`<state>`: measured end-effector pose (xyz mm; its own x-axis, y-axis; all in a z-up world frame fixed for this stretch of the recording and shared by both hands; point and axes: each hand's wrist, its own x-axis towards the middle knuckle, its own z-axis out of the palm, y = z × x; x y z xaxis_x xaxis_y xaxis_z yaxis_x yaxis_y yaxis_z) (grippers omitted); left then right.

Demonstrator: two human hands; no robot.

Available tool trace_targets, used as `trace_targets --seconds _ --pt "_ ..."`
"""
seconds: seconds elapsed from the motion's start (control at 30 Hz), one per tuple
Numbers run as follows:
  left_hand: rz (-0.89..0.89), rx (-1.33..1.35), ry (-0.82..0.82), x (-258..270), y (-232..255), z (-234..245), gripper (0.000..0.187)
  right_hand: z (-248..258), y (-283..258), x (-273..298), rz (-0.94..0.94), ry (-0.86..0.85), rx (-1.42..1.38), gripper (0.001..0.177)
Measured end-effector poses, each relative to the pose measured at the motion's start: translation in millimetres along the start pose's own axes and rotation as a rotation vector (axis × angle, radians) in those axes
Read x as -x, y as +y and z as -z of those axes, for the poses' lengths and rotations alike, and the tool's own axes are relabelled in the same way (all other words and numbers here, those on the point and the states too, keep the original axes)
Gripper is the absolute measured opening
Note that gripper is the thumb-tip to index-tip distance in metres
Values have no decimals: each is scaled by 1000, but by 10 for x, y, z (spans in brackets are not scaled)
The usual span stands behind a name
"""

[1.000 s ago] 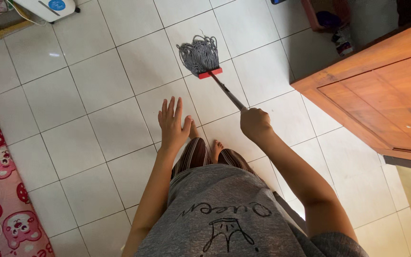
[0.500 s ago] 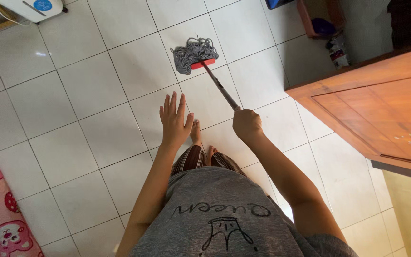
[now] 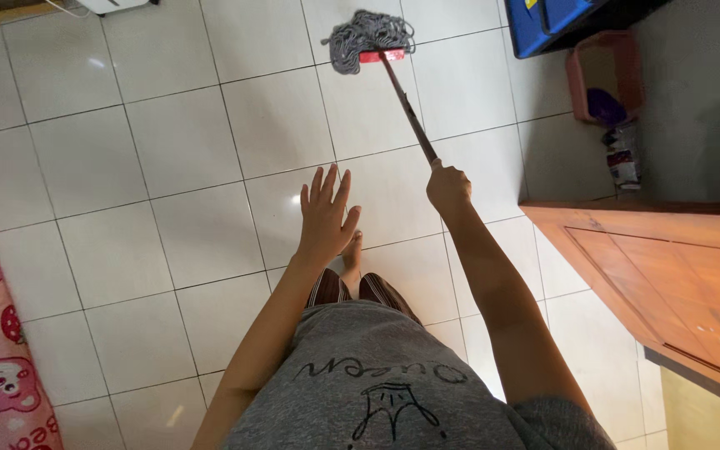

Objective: The person wrings out a mop head in a bucket of water by hand and then uses a mop to clean the tiled floor of a hallway.

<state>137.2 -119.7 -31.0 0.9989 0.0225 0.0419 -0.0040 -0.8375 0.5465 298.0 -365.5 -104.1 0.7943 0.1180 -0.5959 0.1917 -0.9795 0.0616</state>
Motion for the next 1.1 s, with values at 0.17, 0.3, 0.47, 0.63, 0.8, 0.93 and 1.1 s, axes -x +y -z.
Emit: trace_targets --seconds 0.17,0.3,0.47,0.63,0.8,0.93,1.1 --pt "25 11 -5 -22 -160 97 63 -181 -124 -501 -12 26 -5 54" --pt "55 -6 -7 -18 -245 103 64 -303 -72 -651 -10 48 -25 54" --pt "58 -4 5 6 -206 95 64 -279 52 -557 -20 21 -10 55" --pt "75 10 16 97 -39 45 64 -232 208 -201 -70 -23 -48 55" --pt "53 19 20 293 240 -157 64 -348 589 283 -74 -53 -21 55" --pt "25 17 1 481 529 -325 62 -539 918 795 -68 -82 -18 55" --pt "-42 5 49 680 866 -540 63 -888 1220 1484 -36 -46 -19 54"
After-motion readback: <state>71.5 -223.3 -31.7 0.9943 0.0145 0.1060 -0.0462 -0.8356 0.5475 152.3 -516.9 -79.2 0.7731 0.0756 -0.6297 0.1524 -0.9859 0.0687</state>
